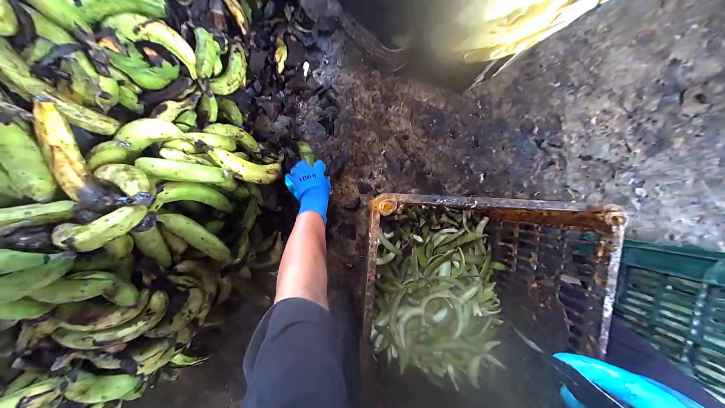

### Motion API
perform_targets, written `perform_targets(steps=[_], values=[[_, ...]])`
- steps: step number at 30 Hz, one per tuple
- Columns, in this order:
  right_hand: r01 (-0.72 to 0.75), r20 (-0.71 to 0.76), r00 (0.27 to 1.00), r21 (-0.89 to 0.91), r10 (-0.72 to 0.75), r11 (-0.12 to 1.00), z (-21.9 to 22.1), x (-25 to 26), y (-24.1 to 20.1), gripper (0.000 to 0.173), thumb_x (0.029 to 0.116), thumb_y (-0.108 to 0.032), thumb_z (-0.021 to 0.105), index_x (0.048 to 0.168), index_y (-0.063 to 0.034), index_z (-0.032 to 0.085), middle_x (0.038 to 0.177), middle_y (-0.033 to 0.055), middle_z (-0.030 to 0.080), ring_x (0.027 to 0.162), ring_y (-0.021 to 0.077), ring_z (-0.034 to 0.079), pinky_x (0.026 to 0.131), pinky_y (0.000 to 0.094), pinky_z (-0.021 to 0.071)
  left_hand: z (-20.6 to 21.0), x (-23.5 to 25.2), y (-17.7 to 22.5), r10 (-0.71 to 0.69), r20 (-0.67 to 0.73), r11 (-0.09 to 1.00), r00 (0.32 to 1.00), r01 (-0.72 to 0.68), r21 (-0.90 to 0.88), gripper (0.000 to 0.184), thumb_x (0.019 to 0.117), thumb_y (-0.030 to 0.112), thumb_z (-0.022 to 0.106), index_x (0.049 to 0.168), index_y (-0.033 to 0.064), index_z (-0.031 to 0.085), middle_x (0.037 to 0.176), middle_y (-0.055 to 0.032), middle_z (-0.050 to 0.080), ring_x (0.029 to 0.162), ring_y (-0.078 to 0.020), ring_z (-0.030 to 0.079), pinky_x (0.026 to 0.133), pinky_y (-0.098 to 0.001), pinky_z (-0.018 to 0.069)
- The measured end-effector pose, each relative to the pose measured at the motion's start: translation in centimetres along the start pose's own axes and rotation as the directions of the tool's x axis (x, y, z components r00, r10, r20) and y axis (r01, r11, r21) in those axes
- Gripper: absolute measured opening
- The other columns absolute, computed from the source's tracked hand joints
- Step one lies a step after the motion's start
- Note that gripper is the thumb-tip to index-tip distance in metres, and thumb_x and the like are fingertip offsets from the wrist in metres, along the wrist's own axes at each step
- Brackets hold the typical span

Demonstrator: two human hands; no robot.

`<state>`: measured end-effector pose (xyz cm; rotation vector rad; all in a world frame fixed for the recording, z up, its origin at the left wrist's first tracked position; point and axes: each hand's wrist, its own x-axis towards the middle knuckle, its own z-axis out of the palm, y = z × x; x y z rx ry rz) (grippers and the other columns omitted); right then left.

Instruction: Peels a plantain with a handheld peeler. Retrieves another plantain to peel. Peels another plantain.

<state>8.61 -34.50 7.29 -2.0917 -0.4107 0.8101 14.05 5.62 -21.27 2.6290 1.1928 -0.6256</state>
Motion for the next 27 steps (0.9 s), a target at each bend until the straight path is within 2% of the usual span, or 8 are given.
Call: perform_targets(steps=[3,8,12,16,19,21,24,27], values=[[0.024,0.039,0.999,-0.032,-0.022,0.999,-2.8,-3.3,3.7,0.068,0.1021,-0.053,0.052,0.123,0.0105,0.065,0.113,0.0278,0.071,0.102,0.0313,0.071,0.094,0.0442,0.0556,-0.8,-3.9,-1.8,0.073,0.085,0.997,0.994,-0.073,0.0,0.049,0.0905,0.022,0.07,0.138,0.0258,0.06,0.14,-0.0292,0.053,0.125,-0.053,0.051,0.095,-0.0734,0.0427],[0.197,0.02,0.98,-0.096,-0.196,0.976,-1.9,-6.0,4.2,0.058,0.1036,-0.051,0.05,0.129,-0.0022,0.067,0.113,0.0172,0.073,0.098,0.022,0.071,0.088,0.0438,0.0575,-9.2,-8.4,-9.3,0.259,0.325,0.963,0.91,-0.271,-0.007,0.051,0.0933,0.018,0.068,0.141,0.0178,0.052,0.129,-0.0263,0.061,0.119,-0.0484,0.059,0.094,-0.0716,0.0465],[0.284,-0.068,0.957,0.011,-0.282,0.959,-0.1,-6.9,5.8,0.056,0.0994,-0.059,0.054,0.127,-0.0129,0.07,0.108,0.0038,0.074,0.088,0.0086,0.071,0.076,0.032,0.0619,-16.4,-14.3,-15.2,0.229,0.048,0.955,0.972,-0.215,-0.202,0.048,0.0928,0.008,0.068,0.138,0.0058,0.052,0.132,-0.0282,0.059,0.122,-0.0482,0.057,0.099,-0.0702,0.0447],[0.216,-0.082,0.976,0.246,-0.202,0.945,1.2,-7.1,5.8,0.053,0.0952,-0.055,0.061,0.123,-0.0111,0.07,0.099,-0.0027,0.075,0.078,0.008,0.073,0.068,0.0276,0.0629,-14.3,-15.8,-19.2,0.138,-0.099,0.621,0.986,-0.164,-0.767,0.06,0.0878,0.0,0.071,0.139,-0.0001,0.04,0.125,-0.021,0.06,0.109,-0.0294,0.062,0.09,-0.0477,0.0537],[0.199,-0.11,0.979,0.285,-0.174,0.938,1.1,-6.8,5.9,0.049,0.0961,-0.05,0.062,0.122,-0.0093,0.069,0.093,-0.0031,0.075,0.074,0.0092,0.072,0.066,0.0273,0.0624,-12.4,-14.8,-18.6,0.191,-0.171,0.407,0.967,-0.237,-0.882,0.055,0.0871,0.0,0.071,0.136,0.0035,0.045,0.118,-0.0148,0.063,0.099,-0.0225,0.063,0.082,-0.0422,0.0552],[0.194,-0.15,0.975,0.241,-0.161,0.951,1.1,-6.9,5.8,0.049,0.0957,-0.05,0.062,0.123,-0.0093,0.068,0.091,-0.0042,0.074,0.073,0.0067,0.071,0.066,0.0256,0.0617,-13.4,-16.4,-17.6,0.16,-0.253,0.5,0.954,-0.299,-0.813,0.053,0.089,0.005,0.071,0.137,0.0073,0.047,0.123,-0.0131,0.063,0.106,-0.0239,0.064,0.088,-0.0453,0.0555],[0.165,-0.156,0.979,0.244,-0.129,0.956,1.7,-6.3,5.0,0.051,0.0947,-0.05,0.062,0.124,-0.0075,0.066,0.094,-0.0024,0.075,0.075,0.0085,0.073,0.068,0.0269,0.0627,-14.0,-17.8,-18.7,0.056,-0.197,0.822,0.979,-0.158,-0.548,0.056,0.0853,0.014,0.073,0.136,0.0071,0.05,0.119,-0.0244,0.066,0.11,-0.0432,0.064,0.089,-0.0679,0.051],[0.145,-0.102,0.987,0.274,-0.121,0.951,2.8,-5.7,4.5,0.052,0.0943,-0.05,0.062,0.124,-0.0076,0.066,0.094,-0.0019,0.075,0.075,0.0097,0.073,0.068,0.0275,0.063,-10.6,-16.7,-21.8,0.099,0.003,0.663,0.995,-0.064,-0.746,0.055,0.0849,0.004,0.072,0.135,0.0015,0.05,0.125,-0.0215,0.062,0.111,-0.0313,0.062,0.093,-0.0506,0.0531]])
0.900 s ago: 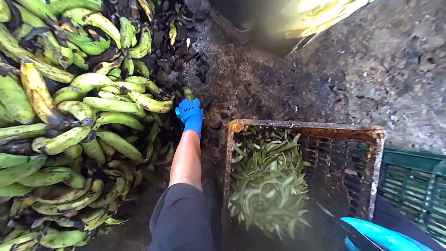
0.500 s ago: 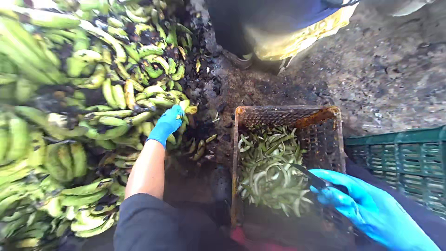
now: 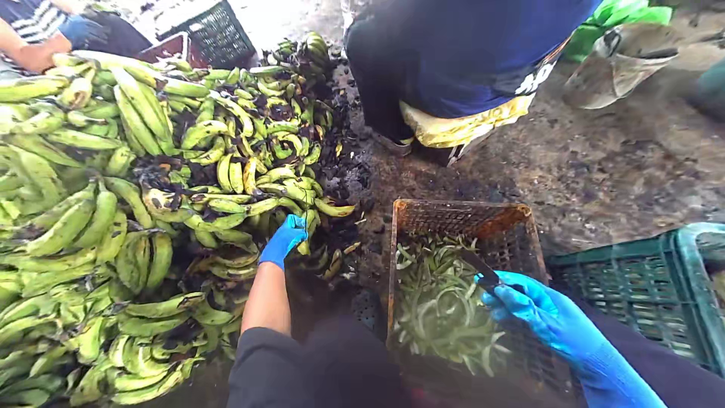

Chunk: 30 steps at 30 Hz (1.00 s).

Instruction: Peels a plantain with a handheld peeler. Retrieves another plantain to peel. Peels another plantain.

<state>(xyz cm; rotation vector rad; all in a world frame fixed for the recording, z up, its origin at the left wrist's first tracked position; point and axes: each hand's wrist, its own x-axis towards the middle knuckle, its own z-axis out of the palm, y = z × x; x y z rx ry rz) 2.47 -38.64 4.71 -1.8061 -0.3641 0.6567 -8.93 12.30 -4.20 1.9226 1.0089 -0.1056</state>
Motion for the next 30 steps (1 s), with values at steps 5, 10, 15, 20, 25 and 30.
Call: perform_targets(steps=[5,10,15,20,25,30], values=[[-0.104,0.045,0.994,0.023,0.103,0.994,1.7,0.6,0.4,0.053,0.0929,-0.051,0.063,0.124,-0.008,0.065,0.093,-0.0013,0.075,0.076,0.0114,0.074,0.067,0.0282,0.063,3.9,-0.7,-2.7,0.1,-0.08,0.666,0.992,-0.126,-0.735,0.037,0.1011,0.004,0.049,0.137,0.008,0.042,0.105,-0.0126,0.068,0.089,-0.0225,0.069,0.078,-0.0398,0.0584],[-0.134,0.063,0.989,0.055,0.131,0.989,3.1,2.2,0.8,0.054,0.0943,-0.051,0.062,0.124,-0.0068,0.064,0.094,0.0011,0.076,0.076,0.0145,0.074,0.068,0.0296,0.0637,6.2,-0.8,-2.5,0.208,-0.175,0.181,0.962,-0.214,-0.96,0.044,0.0991,0.02,0.05,0.143,0.0247,0.043,0.115,-0.0121,0.067,0.096,-0.028,0.069,0.077,-0.0423,0.0598],[-0.142,0.093,0.985,-0.016,0.143,0.99,4.6,3.1,1.1,0.053,0.0953,-0.052,0.06,0.126,-0.0082,0.064,0.095,0.0006,0.076,0.076,0.0137,0.074,0.068,0.0294,0.0634,8.1,-1.2,-4.8,0.051,-0.088,-0.054,0.995,-0.086,-0.995,0.043,0.1006,0.048,0.036,0.118,0.0153,0.057,0.1,-0.0089,0.069,0.078,-0.0208,0.068,0.063,-0.0359,0.0574],[-0.169,0.097,0.98,-0.036,0.172,0.985,5.6,3.2,0.9,0.051,0.0965,-0.048,0.058,0.126,-0.0072,0.064,0.093,0.0004,0.075,0.076,0.0136,0.074,0.068,0.0291,0.063,8.7,-2.4,-5.3,0.015,-0.151,0.162,0.988,-0.151,-0.975,0.051,0.1043,0.056,0.034,0.13,0.0156,0.051,0.103,-0.0055,0.07,0.09,-0.0195,0.069,0.081,-0.0397,0.0583],[-0.154,0.103,0.983,-0.017,0.155,0.988,5.7,3.0,0.9,0.051,0.0971,-0.048,0.057,0.127,-0.0064,0.062,0.097,0.0024,0.075,0.077,0.015,0.074,0.068,0.0298,0.0631,8.8,-4.5,-7.5,-0.036,-0.226,0.504,0.973,-0.178,-0.845,0.072,0.0875,0.003,0.07,0.151,0.0111,0.037,0.126,-0.017,0.061,0.101,-0.0263,0.066,0.084,-0.0438,0.0583],[-0.163,0.114,0.981,0.035,0.158,0.986,6.0,1.7,1.0,0.047,0.0993,-0.04,0.055,0.129,-0.0041,0.06,0.097,0.0031,0.075,0.077,0.015,0.074,0.069,0.03,0.0632,7.1,-8.8,-9.7,-0.145,-0.164,0.987,0.976,0.131,-0.094,0.092,0.0868,0.013,0.075,0.161,0.0097,0.022,0.16,-0.0239,0.033,0.144,-0.0379,0.04,0.114,-0.0558,0.0393]])
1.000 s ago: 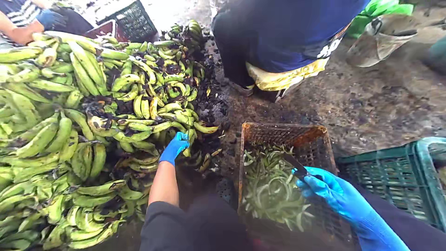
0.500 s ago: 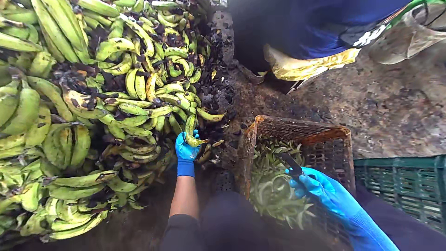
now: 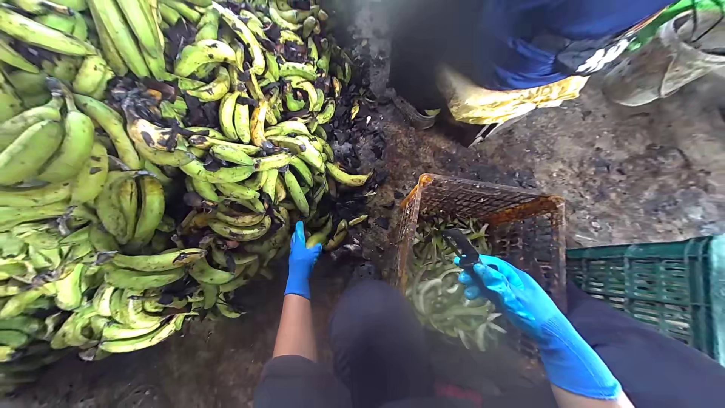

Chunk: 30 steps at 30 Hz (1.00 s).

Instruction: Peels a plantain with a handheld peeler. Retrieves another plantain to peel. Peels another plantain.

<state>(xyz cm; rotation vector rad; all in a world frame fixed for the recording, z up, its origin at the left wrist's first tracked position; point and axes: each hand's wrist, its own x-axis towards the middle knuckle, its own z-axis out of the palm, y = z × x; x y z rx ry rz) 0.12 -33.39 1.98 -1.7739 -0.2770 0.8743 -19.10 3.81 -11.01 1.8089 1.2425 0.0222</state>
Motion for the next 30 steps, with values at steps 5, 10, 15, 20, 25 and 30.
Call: perform_targets(steps=[5,10,15,20,25,30], values=[[0.052,0.008,0.999,0.069,-0.053,0.996,-0.6,-1.8,0.7,0.047,0.1013,-0.04,0.052,0.129,-0.0039,0.06,0.099,0.0039,0.075,0.078,0.0161,0.074,0.069,0.0312,0.0635,-3.2,-7.2,-0.8,0.251,-0.199,0.879,0.947,-0.309,-0.363,0.095,0.0826,0.031,0.076,0.157,0.001,0.025,0.157,-0.0204,0.038,0.137,-0.0259,0.049,0.109,-0.0411,0.0475],[0.156,-0.089,0.986,0.202,-0.14,0.967,1.0,-2.7,1.2,0.047,0.1068,-0.032,0.041,0.14,0.0003,0.046,0.097,0.004,0.072,0.081,0.0153,0.073,0.076,0.0333,0.0633,-5.9,-12.7,7.1,0.443,-0.286,0.522,0.85,-0.504,-0.689,0.075,0.0921,0.026,0.068,0.154,0.0064,0.03,0.124,-0.015,0.065,0.109,-0.0256,0.067,0.094,-0.0438,0.057],[-0.03,-0.111,0.992,0.212,0.054,0.977,4.7,-5.0,1.8,0.043,0.1091,-0.027,0.045,0.143,0.0002,0.044,0.096,0.0108,0.071,0.07,0.0181,0.071,0.064,0.0357,0.0623,-3.4,-16.3,17.5,0.617,-0.13,0.279,0.777,-0.369,-0.886,0.056,0.0957,0.011,0.066,0.147,0.0138,0.044,0.127,-0.0132,0.067,0.112,-0.029,0.067,0.093,-0.0473,0.0586],[0.81,-0.314,0.586,0.194,-0.747,0.554,2.9,-9.3,-4.2,0.046,0.1075,-0.045,0.047,0.136,-0.0091,0.051,0.103,-0.0023,0.072,0.073,0.0052,0.068,0.059,0.0234,0.0604,1.2,-19.6,22.8,0.764,0.076,0.422,0.641,-0.406,-0.811,0.057,0.0914,0.001,0.067,0.144,0.0051,0.046,0.124,-0.0118,0.068,0.111,-0.0227,0.068,0.093,-0.0375,0.0589],[0.453,-0.029,0.887,-0.146,-0.462,0.88,-1.1,-9.5,-1.1,0.04,0.1054,-0.039,0.048,0.127,-0.0075,0.06,0.092,0.0053,0.071,0.069,0.0148,0.066,0.063,0.0385,0.0584,2.8,-20.4,23.6,0.822,0.143,0.374,0.551,-0.335,-0.865,0.056,0.0901,0.002,0.067,0.143,0.0058,0.048,0.124,-0.0141,0.067,0.111,-0.0265,0.067,0.094,-0.0419,0.0581],[0.179,0.103,0.978,0.052,-0.183,0.982,-4.6,-8.2,-3.0,0.034,0.1074,-0.024,0.043,0.13,-0.0035,0.06,0.089,0.0037,0.071,0.063,0.0113,0.065,0.056,0.0292,0.0569,3.8,-19.6,25.8,0.697,0.355,0.333,0.622,0.158,-0.93,0.053,0.0907,0.042,0.068,0.139,0.0252,0.056,0.108,-0.0122,0.073,0.095,-0.0315,0.073,0.08,-0.0502,0.0613]])
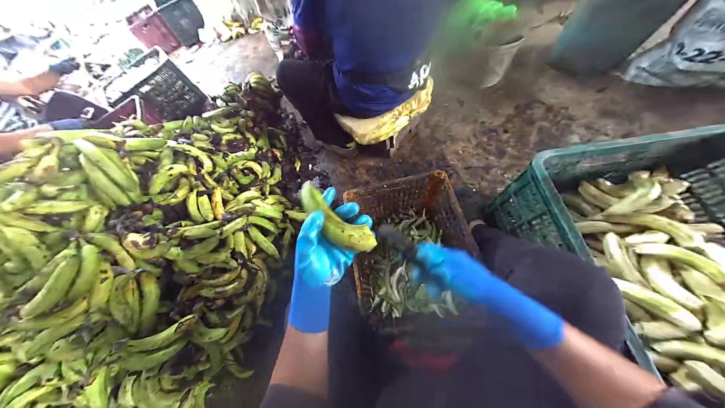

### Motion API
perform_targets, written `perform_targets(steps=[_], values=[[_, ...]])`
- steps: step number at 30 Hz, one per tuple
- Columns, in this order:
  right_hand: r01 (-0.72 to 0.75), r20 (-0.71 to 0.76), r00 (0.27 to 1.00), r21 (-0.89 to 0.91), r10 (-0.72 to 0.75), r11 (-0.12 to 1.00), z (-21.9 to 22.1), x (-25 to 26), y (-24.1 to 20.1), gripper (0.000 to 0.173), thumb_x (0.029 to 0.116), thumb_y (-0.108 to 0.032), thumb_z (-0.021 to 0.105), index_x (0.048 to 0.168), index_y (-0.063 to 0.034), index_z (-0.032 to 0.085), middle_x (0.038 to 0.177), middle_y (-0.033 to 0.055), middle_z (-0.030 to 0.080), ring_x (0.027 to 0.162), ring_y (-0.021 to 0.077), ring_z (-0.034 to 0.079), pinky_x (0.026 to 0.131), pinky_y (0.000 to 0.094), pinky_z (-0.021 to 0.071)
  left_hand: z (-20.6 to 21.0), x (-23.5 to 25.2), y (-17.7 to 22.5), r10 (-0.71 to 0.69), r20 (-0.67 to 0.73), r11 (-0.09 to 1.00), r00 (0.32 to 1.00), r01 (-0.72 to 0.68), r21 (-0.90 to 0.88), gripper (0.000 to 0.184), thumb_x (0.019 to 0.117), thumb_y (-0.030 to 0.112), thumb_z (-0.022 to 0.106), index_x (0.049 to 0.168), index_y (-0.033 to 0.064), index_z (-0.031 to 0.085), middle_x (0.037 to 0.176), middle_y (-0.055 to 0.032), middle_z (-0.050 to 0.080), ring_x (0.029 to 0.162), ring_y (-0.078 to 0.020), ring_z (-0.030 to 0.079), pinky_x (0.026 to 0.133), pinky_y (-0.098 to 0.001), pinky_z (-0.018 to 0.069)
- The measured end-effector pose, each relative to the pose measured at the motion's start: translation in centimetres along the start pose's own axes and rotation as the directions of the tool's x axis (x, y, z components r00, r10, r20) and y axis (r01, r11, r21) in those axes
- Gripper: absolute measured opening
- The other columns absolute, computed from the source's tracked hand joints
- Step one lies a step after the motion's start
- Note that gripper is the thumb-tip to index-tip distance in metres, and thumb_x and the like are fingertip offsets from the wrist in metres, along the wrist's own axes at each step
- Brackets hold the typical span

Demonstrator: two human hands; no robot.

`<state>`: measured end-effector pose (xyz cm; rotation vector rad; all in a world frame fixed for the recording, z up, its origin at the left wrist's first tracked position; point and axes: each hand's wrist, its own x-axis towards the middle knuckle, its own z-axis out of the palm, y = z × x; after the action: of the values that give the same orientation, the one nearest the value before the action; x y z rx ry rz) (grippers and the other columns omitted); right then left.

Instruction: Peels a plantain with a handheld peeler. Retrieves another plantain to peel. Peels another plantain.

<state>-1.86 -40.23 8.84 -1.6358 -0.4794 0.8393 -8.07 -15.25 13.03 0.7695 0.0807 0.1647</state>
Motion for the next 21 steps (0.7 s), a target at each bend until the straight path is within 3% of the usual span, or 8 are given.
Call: perform_targets(steps=[2,3,5,7,9,12,15,21], values=[[0.396,-0.103,0.894,-0.279,-0.437,0.875,-4.1,2.9,-2.2,0.04,0.1062,-0.03,0.047,0.137,-0.0089,0.062,0.106,0.0008,0.073,0.084,0.0082,0.069,0.073,0.0291,0.0596,1.5,1.9,-0.6,-0.084,-0.03,0.996,0.996,0.085,0.03,0.045,0.1018,0.049,0.046,0.134,0.0195,0.058,0.092,-0.0098,0.072,0.077,-0.0246,0.072,0.067,-0.0407,0.0629],[0.492,-0.089,0.761,-0.567,-0.642,0.661,-6.1,4.5,-3.2,0.049,0.1061,-0.045,0.043,0.14,-0.0155,0.063,0.114,0.0039,0.072,0.093,0.0136,0.07,0.079,0.0376,0.0583,2.3,2.9,-0.7,-0.122,-0.051,0.991,0.991,0.125,0.053,0.049,0.106,0.049,0.033,0.133,0.0151,0.057,0.086,-0.0106,0.071,0.069,-0.0222,0.071,0.06,-0.0358,0.0621],[0.466,-0.014,0.558,-0.822,-0.83,0.327,-8.0,6.1,-4.3,0.056,0.1029,-0.059,0.038,0.142,-0.0263,0.063,0.114,0.0135,0.072,0.099,0.0294,0.068,0.084,0.0563,0.0482,2.9,4.6,-1.0,-0.145,-0.047,0.986,0.988,0.148,0.076,0.049,0.1081,0.047,0.026,0.126,0.0125,0.055,0.086,-0.0114,0.069,0.065,-0.0203,0.069,0.056,-0.0318,0.0598],[0.474,0.043,0.488,-0.852,-0.872,0.223,-7.0,5.9,-3.6,0.054,0.1016,-0.064,0.04,0.141,-0.0338,0.062,0.117,0.0113,0.07,0.104,0.0283,0.064,0.092,0.0565,0.0433,3.1,5.6,-1.2,-0.104,-0.082,0.989,0.991,0.112,0.099,0.045,0.1089,0.043,0.028,0.124,0.0118,0.057,0.088,-0.0102,0.069,0.07,-0.0186,0.069,0.061,-0.0322,0.0594],[0.447,0.032,0.498,-0.866,-0.867,0.225,-5.2,5.6,-2.7,0.049,0.102,-0.063,0.04,0.138,-0.0385,0.062,0.115,0.0069,0.071,0.1,0.0248,0.066,0.089,0.0527,0.0438,3.5,5.8,-1.8,-0.093,-0.068,0.984,0.993,0.102,0.144,0.047,0.11,0.041,0.025,0.127,0.01,0.056,0.085,-0.0103,0.07,0.069,-0.0177,0.069,0.061,-0.0309,0.0598],[0.236,-0.187,0.481,-0.913,-0.857,0.332,-6.6,7.5,-3.3,0.041,0.0995,-0.045,0.054,0.135,-0.027,0.067,0.111,0.0171,0.072,0.091,0.0375,0.069,0.073,0.0613,0.0491,2.8,5.3,-3.6,-0.161,0.086,0.986,0.983,0.156,0.066,0.045,0.1042,0.045,0.044,0.134,0.0139,0.055,0.092,-0.0117,0.071,0.071,-0.0201,0.07,0.062,-0.0327,0.0611],[-0.029,-0.495,0.519,-0.825,-0.697,0.564,-9.5,9.3,-4.7,0.047,0.1026,-0.049,0.053,0.144,-0.0275,0.06,0.124,0.0227,0.066,0.108,0.0446,0.064,0.086,0.0679,0.0434,2.2,5.4,-4.1,-0.152,0.116,0.988,0.982,0.149,0.032,0.062,0.0908,0.049,0.07,0.141,0.0172,0.051,0.096,-0.0114,0.071,0.072,-0.0205,0.071,0.065,-0.0335,0.0617],[0.504,-0.105,0.67,-0.662,-0.735,0.555,-3.3,5.5,-2.5,0.06,0.0996,-0.068,0.042,0.134,-0.0263,0.069,0.113,0.0049,0.073,0.1,0.0186,0.066,0.083,0.0497,0.0499,0.6,6.5,-2.4,0.089,0.044,0.971,0.995,-0.097,0.219,0.052,0.1014,0.036,0.05,0.15,0.0223,0.041,0.104,-0.0103,0.071,0.075,-0.0147,0.069,0.065,-0.0272,0.0587]])
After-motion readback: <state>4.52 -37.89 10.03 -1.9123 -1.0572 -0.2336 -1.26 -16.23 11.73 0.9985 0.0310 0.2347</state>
